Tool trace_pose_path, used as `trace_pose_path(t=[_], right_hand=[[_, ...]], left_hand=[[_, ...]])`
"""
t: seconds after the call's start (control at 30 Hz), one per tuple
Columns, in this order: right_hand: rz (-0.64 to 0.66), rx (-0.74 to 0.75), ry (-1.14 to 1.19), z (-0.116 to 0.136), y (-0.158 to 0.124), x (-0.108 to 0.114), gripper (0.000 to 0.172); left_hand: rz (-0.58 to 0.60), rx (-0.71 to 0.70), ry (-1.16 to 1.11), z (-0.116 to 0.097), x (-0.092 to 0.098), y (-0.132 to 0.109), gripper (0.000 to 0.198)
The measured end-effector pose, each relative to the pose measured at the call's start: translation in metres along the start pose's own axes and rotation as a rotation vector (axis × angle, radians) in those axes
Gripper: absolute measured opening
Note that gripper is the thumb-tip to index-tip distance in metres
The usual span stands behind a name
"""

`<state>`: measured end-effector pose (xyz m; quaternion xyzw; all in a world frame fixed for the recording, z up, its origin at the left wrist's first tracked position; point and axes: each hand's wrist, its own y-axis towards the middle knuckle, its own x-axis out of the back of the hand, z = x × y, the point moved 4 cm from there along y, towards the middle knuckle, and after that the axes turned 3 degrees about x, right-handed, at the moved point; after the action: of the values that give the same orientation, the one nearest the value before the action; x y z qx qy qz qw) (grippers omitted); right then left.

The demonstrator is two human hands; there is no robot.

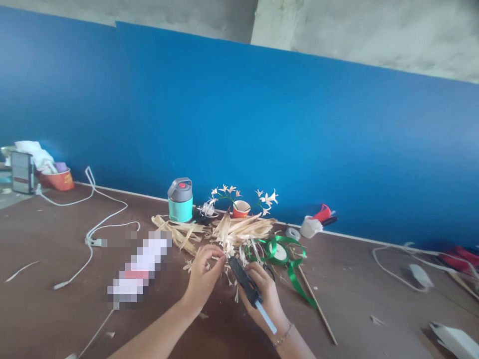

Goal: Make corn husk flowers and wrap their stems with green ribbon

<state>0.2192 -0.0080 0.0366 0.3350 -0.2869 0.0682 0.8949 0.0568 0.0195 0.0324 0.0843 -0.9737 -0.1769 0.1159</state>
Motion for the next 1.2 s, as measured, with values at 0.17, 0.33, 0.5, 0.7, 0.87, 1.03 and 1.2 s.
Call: trace_pose_path(t=[0.17,0.33,0.5,0.7,0.87,1.03,1.2], right_hand=[[0.000,-0.001,-0.003,0.000,-0.001,0.000,0.018],[0.007,0.005,-0.009,-0.001,-0.002,0.000,0.019],[-0.001,-0.006,-0.021,-0.003,-0.004,-0.001,0.017],[-0.001,0.004,-0.024,-0.002,-0.003,0.000,0.017],[-0.007,0.000,0.010,0.002,-0.001,0.002,0.014],[-0.018,0.000,0.006,0.008,0.001,0.002,0.010],[-0.011,-0.016,0.006,0.007,0.000,0.002,0.008]], left_hand=[[0.006,0.007,-0.016,0.003,0.000,-0.001,0.018],[0.017,0.012,-0.041,0.005,-0.001,-0.001,0.018],[0.038,0.028,-0.090,0.004,-0.002,-0.001,0.018],[0.080,0.063,-0.170,-0.001,-0.002,0.000,0.022],[0.117,0.117,-0.243,-0.003,-0.003,0.000,0.023],[0.139,0.148,-0.286,0.002,-0.005,0.000,0.026],[0.139,0.162,-0.293,0.005,-0.005,0.000,0.028]])
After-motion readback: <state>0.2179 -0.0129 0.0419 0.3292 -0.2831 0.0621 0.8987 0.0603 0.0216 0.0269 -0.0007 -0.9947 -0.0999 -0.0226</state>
